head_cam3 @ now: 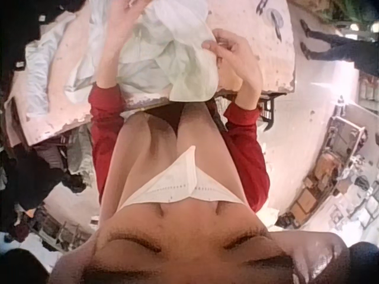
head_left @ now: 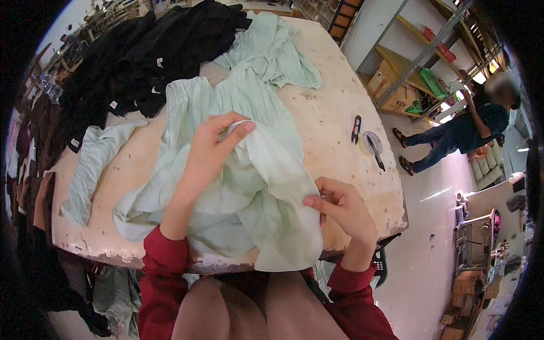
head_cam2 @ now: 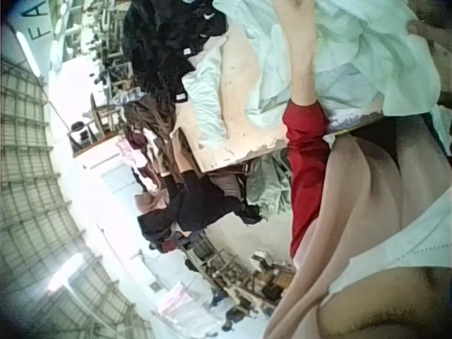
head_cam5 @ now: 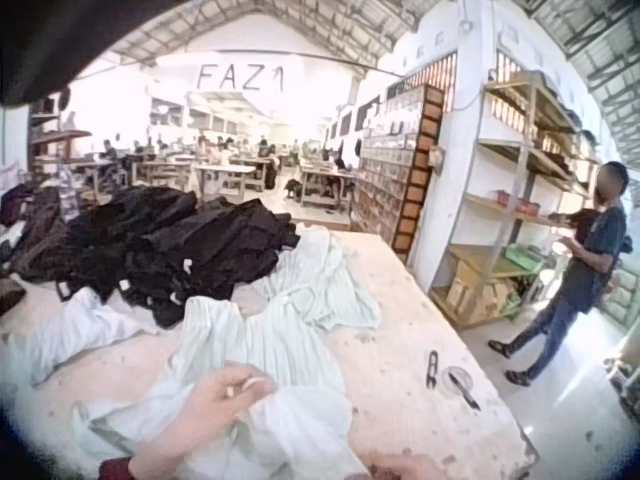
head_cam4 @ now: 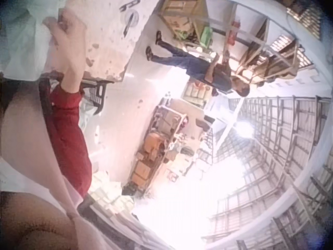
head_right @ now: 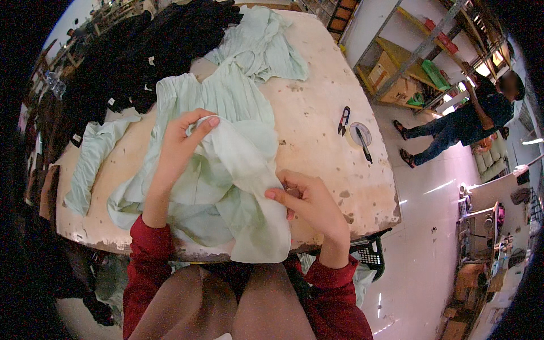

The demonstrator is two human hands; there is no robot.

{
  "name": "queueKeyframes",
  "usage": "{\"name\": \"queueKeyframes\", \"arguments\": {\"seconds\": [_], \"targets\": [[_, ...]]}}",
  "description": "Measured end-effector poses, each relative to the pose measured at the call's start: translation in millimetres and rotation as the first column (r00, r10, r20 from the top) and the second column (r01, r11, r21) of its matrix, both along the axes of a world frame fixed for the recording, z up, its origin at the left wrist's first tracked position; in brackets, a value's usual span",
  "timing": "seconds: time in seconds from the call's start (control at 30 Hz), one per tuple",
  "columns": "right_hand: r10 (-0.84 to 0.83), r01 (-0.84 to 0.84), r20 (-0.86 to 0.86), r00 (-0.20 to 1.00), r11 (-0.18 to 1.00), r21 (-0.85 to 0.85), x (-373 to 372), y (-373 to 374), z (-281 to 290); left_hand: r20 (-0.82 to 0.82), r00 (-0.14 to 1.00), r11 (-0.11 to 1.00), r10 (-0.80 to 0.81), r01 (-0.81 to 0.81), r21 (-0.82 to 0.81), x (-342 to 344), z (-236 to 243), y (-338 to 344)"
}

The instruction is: The person measures a light green garment on a table using a measuring tape, marks it with a black marker, and repeatedly folds and unfolds it to check dimensions. The person handles the garment by hand and uses a measuring tape and marker throughout.

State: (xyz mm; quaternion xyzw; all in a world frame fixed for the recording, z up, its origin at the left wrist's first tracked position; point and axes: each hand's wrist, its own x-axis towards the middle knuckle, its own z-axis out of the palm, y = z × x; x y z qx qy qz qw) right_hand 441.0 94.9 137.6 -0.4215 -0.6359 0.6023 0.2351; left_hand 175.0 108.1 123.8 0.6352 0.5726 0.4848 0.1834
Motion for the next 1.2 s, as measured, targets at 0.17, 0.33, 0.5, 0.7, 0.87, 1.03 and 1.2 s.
{"name": "queueKeyframes", "arguments": {"seconds": [0.17,0.33,0.5,0.7,0.87,1.03,1.2], "targets": [[-0.245,0.251,-0.259,0.934,0.968,-0.008,-20.4,20.3,4.0,-0.181,0.978,0.942,0.101,-0.035,0.335,65.1,12.9,-52.9],[-0.509,0.624,-0.509,0.695,0.778,0.073,-18.8,33.6,11.5,0.157,0.981,0.951,-0.115,0.155,-0.268,97.8,-29.3,-112.6],[-0.542,0.69,-0.512,0.667,0.708,0.149,44.1,36.6,-27.4,0.02,0.997,0.982,0.079,-0.082,0.173,53.3,-63.3,-128.6],[-0.736,0.778,-0.261,0.625,0.613,0.136,56.8,19.5,-66.3,0.555,0.805,0.937,0.211,-0.328,0.118,66.4,-73.5,-126.9],[-0.591,0.328,-0.084,0.802,0.319,0.889,11.4,-12.5,-51.1,0.528,0.834,0.945,0.159,-0.283,0.162,72.2,-65.3,-120.2],[-0.226,-0.295,0.386,0.894,0.351,0.889,-35.7,-35.6,-6.9,0.394,0.907,0.952,0.148,-0.238,0.191,74.3,-57.2,-121.2],[-0.129,-0.082,0.16,0.979,0.468,0.88,-25.7,-18.2,-7.9,0.147,0.94,0.95,0.309,-0.313,0.006,88.8,-48.6,-108.4]]}}
